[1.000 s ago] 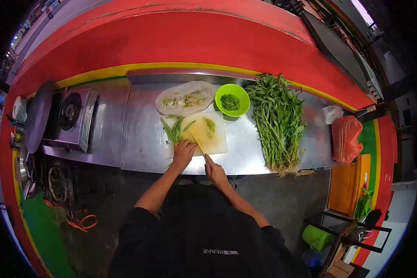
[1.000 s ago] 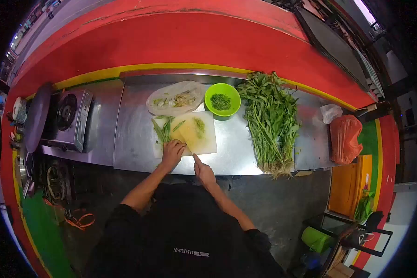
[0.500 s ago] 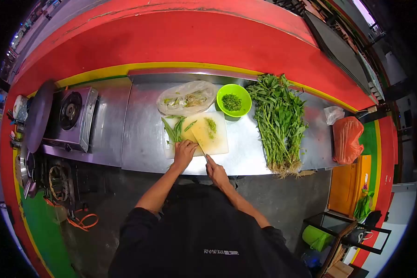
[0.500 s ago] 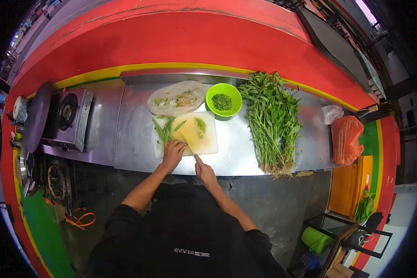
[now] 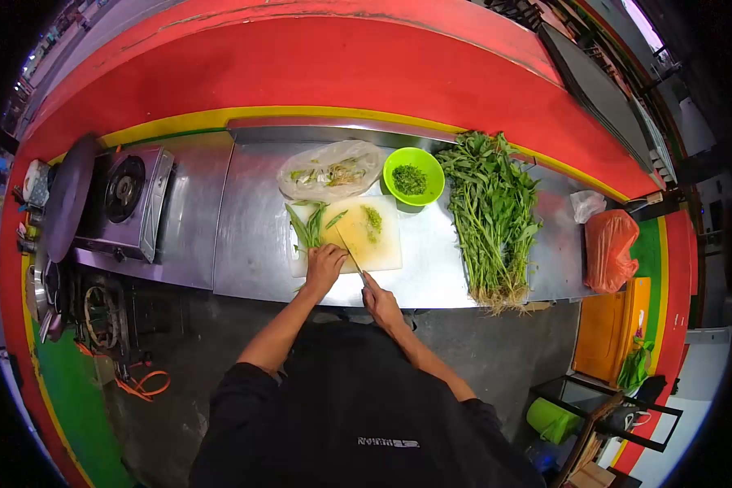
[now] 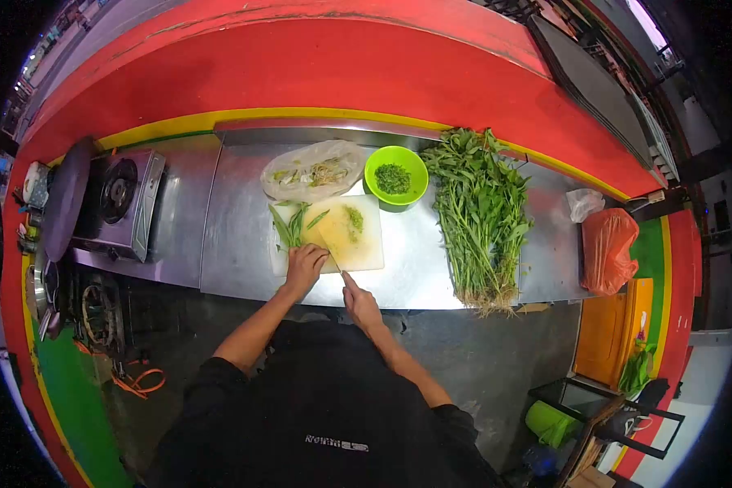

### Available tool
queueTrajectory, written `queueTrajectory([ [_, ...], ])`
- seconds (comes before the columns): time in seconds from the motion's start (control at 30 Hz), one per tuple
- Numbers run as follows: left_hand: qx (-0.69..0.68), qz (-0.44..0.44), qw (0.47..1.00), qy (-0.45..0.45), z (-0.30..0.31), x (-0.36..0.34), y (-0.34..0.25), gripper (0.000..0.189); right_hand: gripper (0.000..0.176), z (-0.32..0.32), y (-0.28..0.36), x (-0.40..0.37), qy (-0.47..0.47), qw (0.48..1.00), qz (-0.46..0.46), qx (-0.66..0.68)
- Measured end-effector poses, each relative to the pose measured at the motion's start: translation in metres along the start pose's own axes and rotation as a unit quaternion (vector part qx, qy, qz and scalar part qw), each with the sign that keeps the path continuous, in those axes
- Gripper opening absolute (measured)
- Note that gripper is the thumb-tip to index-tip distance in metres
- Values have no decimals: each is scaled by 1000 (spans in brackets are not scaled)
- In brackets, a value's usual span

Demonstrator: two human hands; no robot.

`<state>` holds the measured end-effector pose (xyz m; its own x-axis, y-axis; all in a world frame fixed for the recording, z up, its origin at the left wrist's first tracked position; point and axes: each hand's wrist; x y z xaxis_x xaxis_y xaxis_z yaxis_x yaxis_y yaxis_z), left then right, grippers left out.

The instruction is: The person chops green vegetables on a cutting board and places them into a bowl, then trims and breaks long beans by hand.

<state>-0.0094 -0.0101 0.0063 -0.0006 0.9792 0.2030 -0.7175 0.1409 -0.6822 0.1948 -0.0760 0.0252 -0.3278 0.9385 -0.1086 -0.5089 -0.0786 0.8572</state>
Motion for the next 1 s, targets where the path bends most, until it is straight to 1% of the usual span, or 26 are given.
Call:
queueTrajectory([
  [0.07, 10, -3, 1000, 2, 2, 0, -2, 9, 49, -2, 1, 3, -12, 999, 13, -48],
  [0.2, 19, -6, 1000, 13, 3, -1, -2, 12, 49, -4, 4, 13, -18, 999, 19, -46],
  [0.33, 18, -22, 1000, 12, 8, -3, -2, 19, 49, -2, 7, 11, -24, 998, 32, -43],
  [0.37, 24, -22, 999, 16, 8, -4, -2, 19, 48, 0, 7, 7, -18, 1000, 18, 9],
  [0.43, 31, -21, 999, 20, 11, -5, -5, 21, 48, 0, 4, 4, -15, 1000, 16, 0],
  [0.53, 41, -20, 998, 32, 9, -6, -2, 20, 47, 1, 4, 1, -14, 1000, 15, -4],
  [0.6, 42, -33, 998, 22, 8, -5, 0, 19, 47, -2, -1, 2, -16, 1000, 16, 1],
  [0.67, 26, -36, 999, 21, 9, -3, -1, 19, 48, -9, -12, 5, -30, 998, 41, -46],
  [0.8, 33, -21, 999, 27, 6, -3, 1, 18, 50, -4, 6, 14, -10, 998, 19, -59],
  [0.87, 39, -21, 999, 23, 5, -3, 3, 18, 48, -2, 11, 15, -6, 998, 12, -54],
  [1.0, 39, -19, 999, 26, 5, -3, 2, 17, 46, -5, 6, 9, -31, 998, 41, -23],
])
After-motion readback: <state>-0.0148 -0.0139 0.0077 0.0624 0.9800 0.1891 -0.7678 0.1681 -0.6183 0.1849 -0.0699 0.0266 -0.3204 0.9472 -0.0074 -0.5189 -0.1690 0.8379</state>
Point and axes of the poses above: each hand's wrist, its own x-axis towards the middle knuckle, its own z-axis out of the back of the hand, y = z × x, and after that the axes turned 10 degrees about z, right-handed
